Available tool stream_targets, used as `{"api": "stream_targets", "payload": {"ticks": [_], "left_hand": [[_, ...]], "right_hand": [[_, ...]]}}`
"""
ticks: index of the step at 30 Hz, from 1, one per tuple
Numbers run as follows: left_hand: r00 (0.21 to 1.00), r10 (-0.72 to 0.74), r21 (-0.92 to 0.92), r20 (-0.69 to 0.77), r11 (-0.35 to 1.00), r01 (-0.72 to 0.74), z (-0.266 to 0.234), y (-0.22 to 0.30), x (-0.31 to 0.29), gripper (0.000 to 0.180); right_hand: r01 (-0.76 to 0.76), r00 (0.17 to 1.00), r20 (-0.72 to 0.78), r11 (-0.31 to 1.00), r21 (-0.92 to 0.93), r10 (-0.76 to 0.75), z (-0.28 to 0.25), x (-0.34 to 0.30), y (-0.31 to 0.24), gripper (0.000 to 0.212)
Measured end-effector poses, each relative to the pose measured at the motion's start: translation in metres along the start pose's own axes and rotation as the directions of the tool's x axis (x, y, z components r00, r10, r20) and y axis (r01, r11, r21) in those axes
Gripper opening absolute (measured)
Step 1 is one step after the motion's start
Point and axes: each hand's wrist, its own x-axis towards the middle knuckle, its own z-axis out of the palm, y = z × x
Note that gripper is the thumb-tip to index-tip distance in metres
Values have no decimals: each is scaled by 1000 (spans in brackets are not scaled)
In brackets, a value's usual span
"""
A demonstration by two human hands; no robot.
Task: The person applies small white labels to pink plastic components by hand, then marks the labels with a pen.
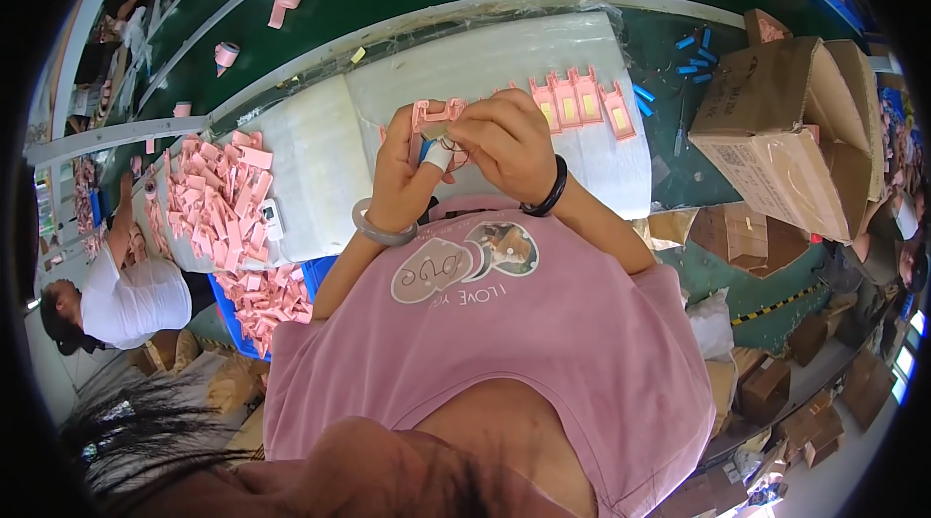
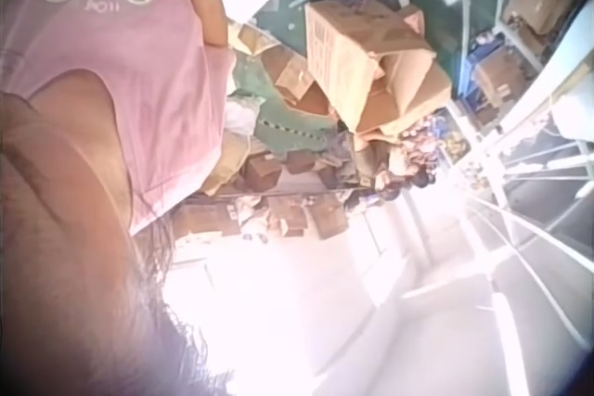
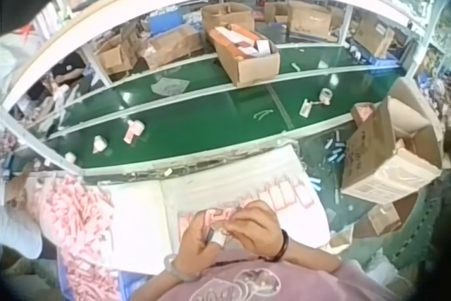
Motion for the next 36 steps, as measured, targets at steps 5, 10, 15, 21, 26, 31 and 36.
{"api": "stream_targets", "payload": {"ticks": [5, 10, 15, 21, 26, 31, 36], "left_hand": [[1000, 6, 12, -3, 1000, -6, 1, -1, 0, 48], [1000, 16, 63, -18, 998, -15, 3, -4, 2, 46], [998, 59, 100, -29, 993, -56, 4, -2, 2, 42], [978, 177, -2, -113, 984, -179, 12, 8, 4, 33], [981, 167, 37, -102, 986, -164, 8, -15, 2, 31], [989, 116, 14, -95, 993, -115, 11, -13, 1, 32], [982, 158, -5, -109, 987, -159, 15, -14, 2, 33]], "right_hand": [[0, 1000, 10, 1000, 21, 0, -1, 0, 2, 29], [-5, 1000, 17, 1000, 25, 5, -1, -2, 4, 31], [-40, 999, -20, 999, -6, 40, 3, -1, 0, 28], [-80, 996, -35, 997, -2, 80, 4, 0, -2, 25], [-12, 1000, -14, 1000, -8, 12, -2, 8, 0, 27], [-13, 997, 81, 998, 67, 8, -8, 6, 7, 28], [-33, 995, 94, 994, 108, 23, -9, 5, 9, 27]]}}
